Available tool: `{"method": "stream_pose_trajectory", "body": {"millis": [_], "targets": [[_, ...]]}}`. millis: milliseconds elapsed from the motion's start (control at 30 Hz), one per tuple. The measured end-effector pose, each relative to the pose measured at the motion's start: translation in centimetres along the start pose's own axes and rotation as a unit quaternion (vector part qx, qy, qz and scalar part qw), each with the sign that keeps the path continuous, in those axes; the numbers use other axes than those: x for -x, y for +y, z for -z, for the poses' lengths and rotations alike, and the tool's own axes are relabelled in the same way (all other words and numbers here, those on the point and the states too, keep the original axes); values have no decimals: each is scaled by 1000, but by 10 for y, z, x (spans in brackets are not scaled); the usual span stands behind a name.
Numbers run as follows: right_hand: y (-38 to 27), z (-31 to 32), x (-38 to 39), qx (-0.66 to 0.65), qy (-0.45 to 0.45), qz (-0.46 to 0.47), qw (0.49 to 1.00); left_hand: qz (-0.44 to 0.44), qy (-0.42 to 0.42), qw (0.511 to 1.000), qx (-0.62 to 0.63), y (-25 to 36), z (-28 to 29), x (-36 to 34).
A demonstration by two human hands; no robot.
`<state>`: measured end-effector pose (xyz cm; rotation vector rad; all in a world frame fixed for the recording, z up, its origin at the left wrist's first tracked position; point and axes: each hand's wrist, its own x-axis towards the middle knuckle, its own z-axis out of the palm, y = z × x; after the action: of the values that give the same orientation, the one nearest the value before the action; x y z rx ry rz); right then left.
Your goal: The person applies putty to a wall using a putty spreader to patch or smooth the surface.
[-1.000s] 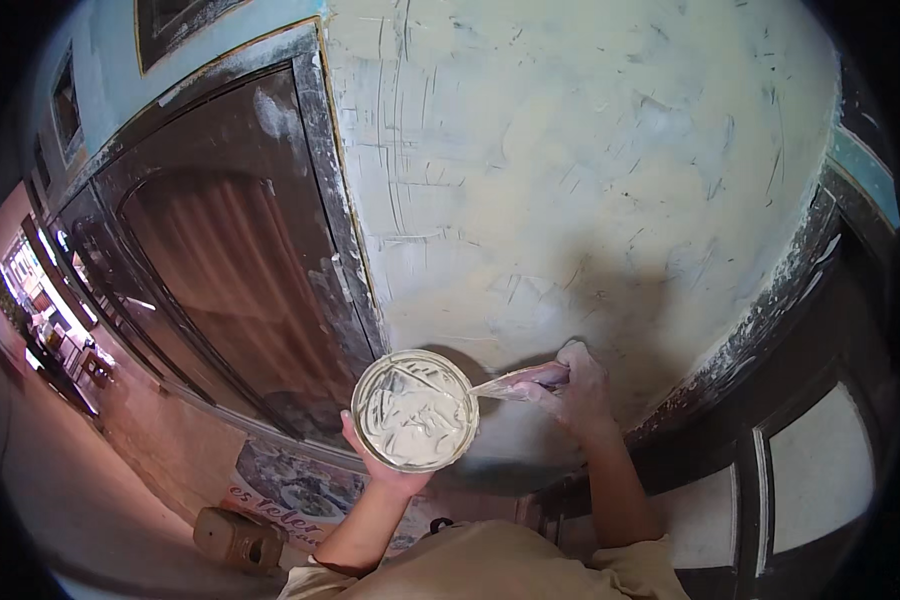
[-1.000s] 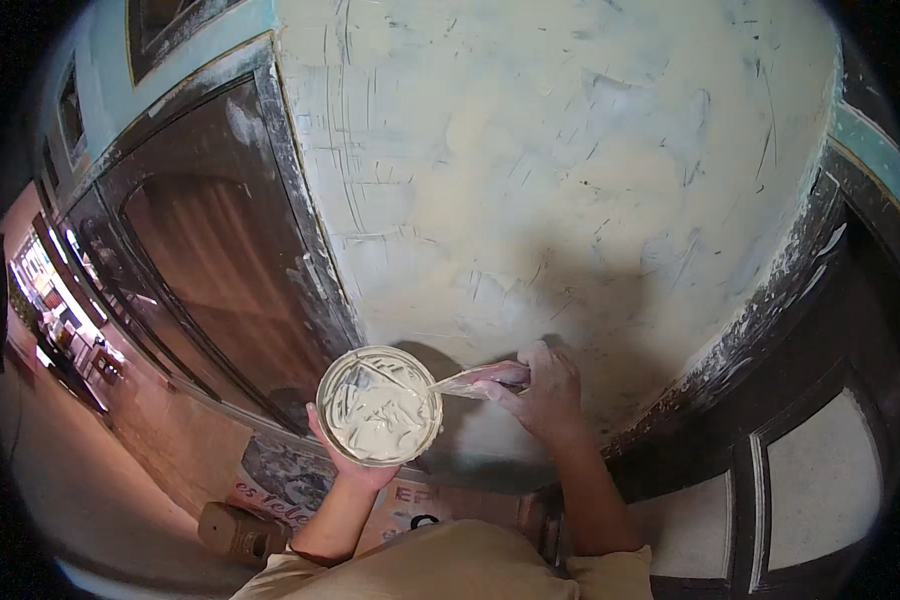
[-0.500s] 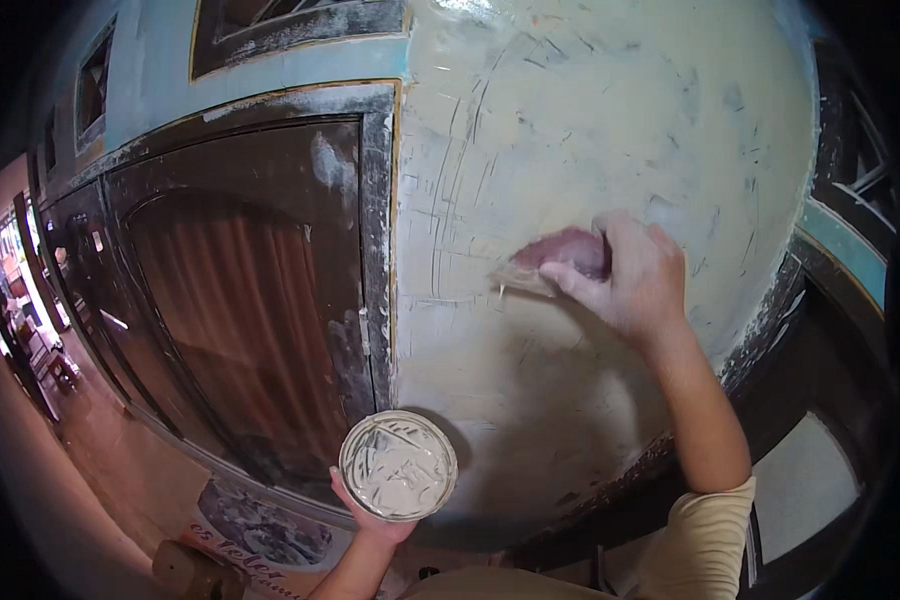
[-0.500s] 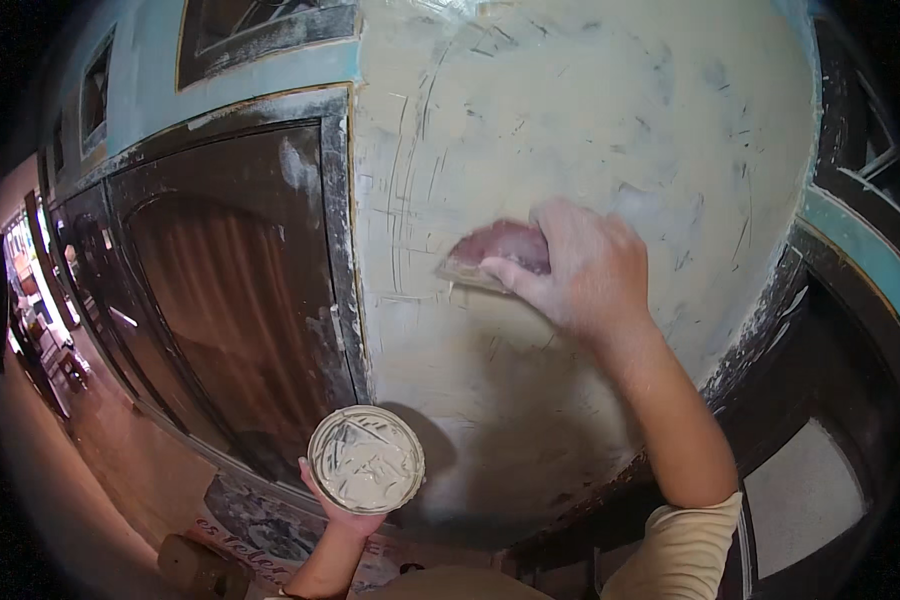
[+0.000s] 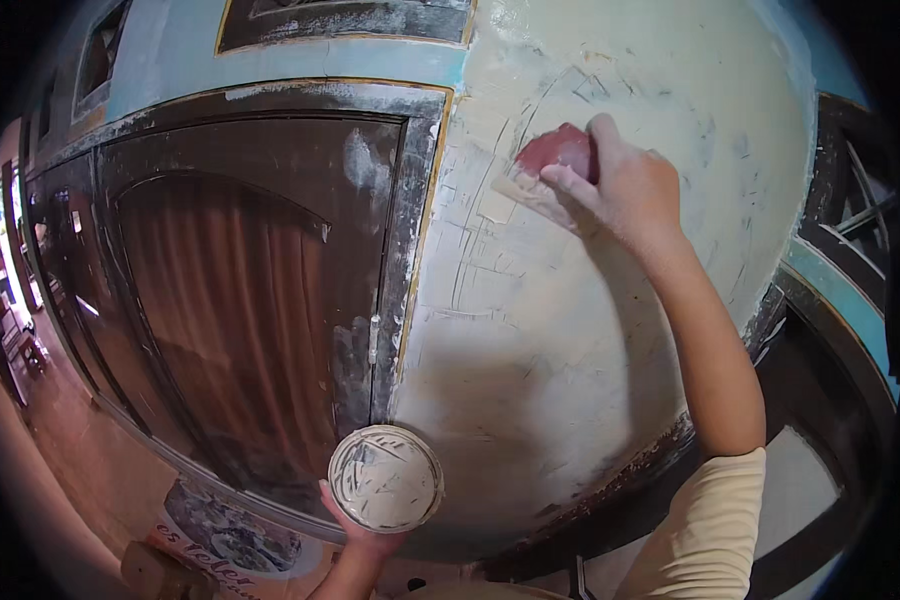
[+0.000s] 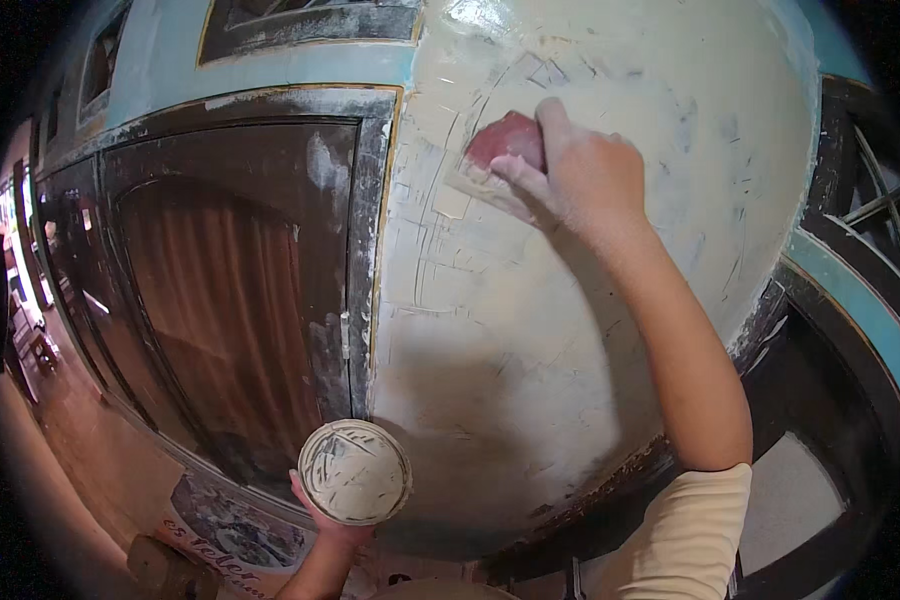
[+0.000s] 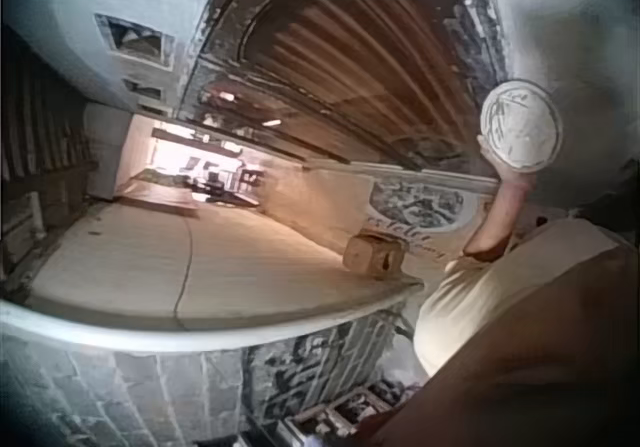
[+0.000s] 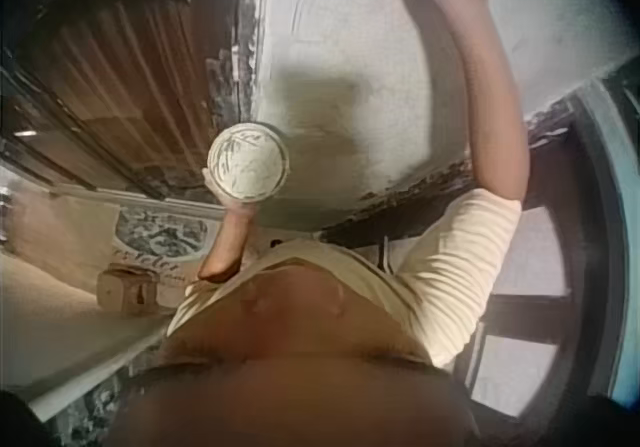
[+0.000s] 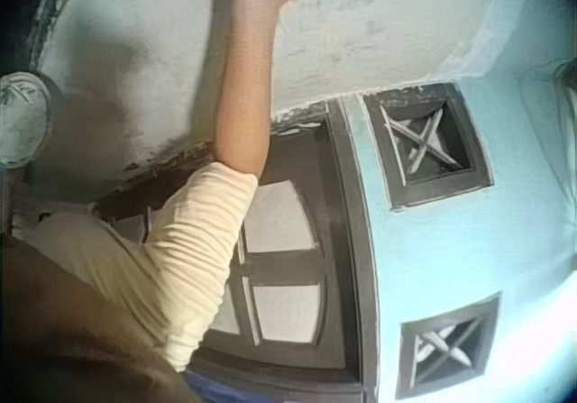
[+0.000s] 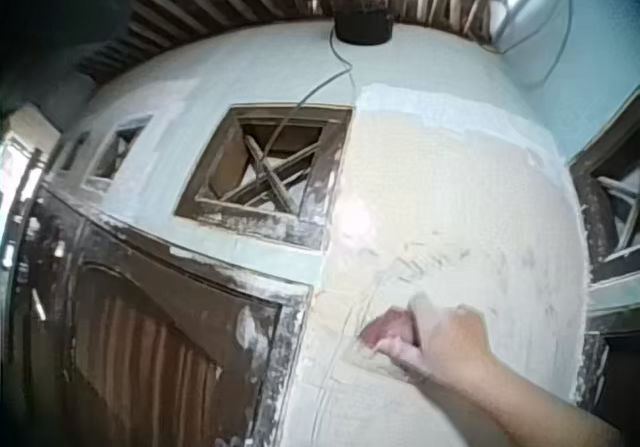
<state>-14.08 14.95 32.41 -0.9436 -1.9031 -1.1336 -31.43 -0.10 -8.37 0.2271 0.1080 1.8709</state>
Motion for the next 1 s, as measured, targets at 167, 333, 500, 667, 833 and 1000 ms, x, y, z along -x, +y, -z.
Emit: {"method": "stream_pose_trajectory", "body": {"millis": [167,333,500,667,833,1000], "targets": [[4,17,-6,-48,39,-36,997,-5,-1,1000,-17,12,4,0],[-29,-6,10,-1,-58,67,996,47,-26,998,13,15,0,7],[17,32,-35,34,70,-78,994,39,-18,999,-6,13,10,0],[10,36,-37,26,74,-59,995,29,-1,1000,7,15,12,0],[4,28,-40,-9,43,-56,997,17,-7,1000,1,18,24,-2],[39,40,-76,76,33,-141,987,41,3,998,42,26,5,6]]}}
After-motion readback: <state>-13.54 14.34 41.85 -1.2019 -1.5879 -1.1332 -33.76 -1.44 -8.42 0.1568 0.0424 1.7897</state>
